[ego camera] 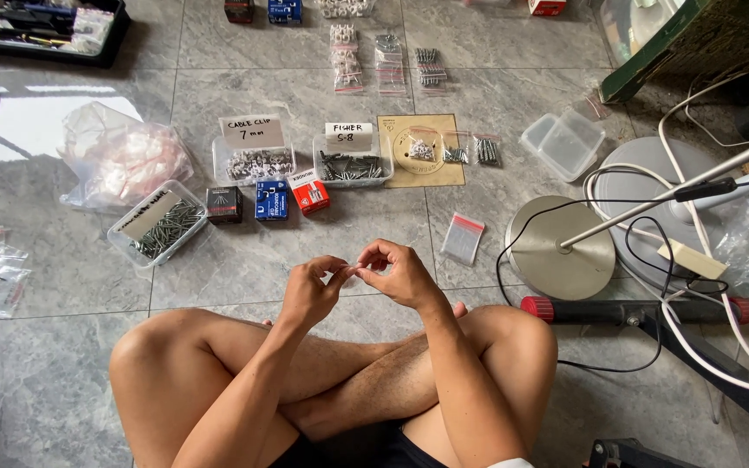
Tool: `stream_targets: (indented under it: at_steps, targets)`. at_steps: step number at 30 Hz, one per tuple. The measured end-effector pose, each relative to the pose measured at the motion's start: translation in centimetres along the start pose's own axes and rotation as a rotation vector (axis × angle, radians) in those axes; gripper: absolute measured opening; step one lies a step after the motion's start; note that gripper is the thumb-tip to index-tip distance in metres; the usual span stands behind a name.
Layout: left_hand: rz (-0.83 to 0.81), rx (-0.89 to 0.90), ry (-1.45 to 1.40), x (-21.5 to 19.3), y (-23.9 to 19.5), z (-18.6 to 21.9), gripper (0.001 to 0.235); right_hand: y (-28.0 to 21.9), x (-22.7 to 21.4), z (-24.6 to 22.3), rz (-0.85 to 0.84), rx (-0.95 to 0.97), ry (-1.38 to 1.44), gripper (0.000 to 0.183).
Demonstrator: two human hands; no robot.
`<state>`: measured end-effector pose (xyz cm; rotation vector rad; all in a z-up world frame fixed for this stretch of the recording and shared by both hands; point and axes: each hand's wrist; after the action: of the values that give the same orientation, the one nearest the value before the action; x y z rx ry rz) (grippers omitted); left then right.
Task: Assembling cable clips by inserting metal nails into plastic clips and then placing them into a small plastic bag.
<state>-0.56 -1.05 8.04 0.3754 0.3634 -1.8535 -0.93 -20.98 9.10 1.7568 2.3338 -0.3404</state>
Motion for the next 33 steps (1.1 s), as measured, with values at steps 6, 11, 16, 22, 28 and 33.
stream_targets:
  at_steps: [6,11,16,22,28,33]
  targets:
    - [-0.050,-0.108,-0.086,-0.2,0.5,-0.8,0.016,0.8,0.2,0.4,0.021,-0.001,0.037,0.023]
    - [-0.058,-0.075,-0.082,-0.5,0.6,-1.1,0.016,0.8,0.3,0.1,-0.041,0.013,0.089,0.039]
    - [0.025,-0.037,0.027,0.0,0.2,-1.3,0.006,0.9,0.5,-0.4,-0.049,0.036,0.088,0.034]
    - [0.096,0.016,0.096,1.1,0.5,-2.4,0.011,0.8,1.4,0.2,-0.022,0.039,-0.036,0.020]
    - [0.068,-0.010,0.030,-1.4,0.4,-0.8,0.007,0.0,0.5,-0.8,-0.014,0.003,0.043,0.021]
    - [0.068,-0.028,0.020,-2.4,0.4,-1.0,0.008,-0.1,0.4,-0.5,-0.050,-0.014,-0.036,0.022]
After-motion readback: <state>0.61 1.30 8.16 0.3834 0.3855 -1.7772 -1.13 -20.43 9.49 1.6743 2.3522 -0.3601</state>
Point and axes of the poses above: each hand's wrist, its own y-axis towards the middle knuckle, its own x-axis out of the palm, z = x × y, and after that the axes turned 6 degrees about -z, right-handed
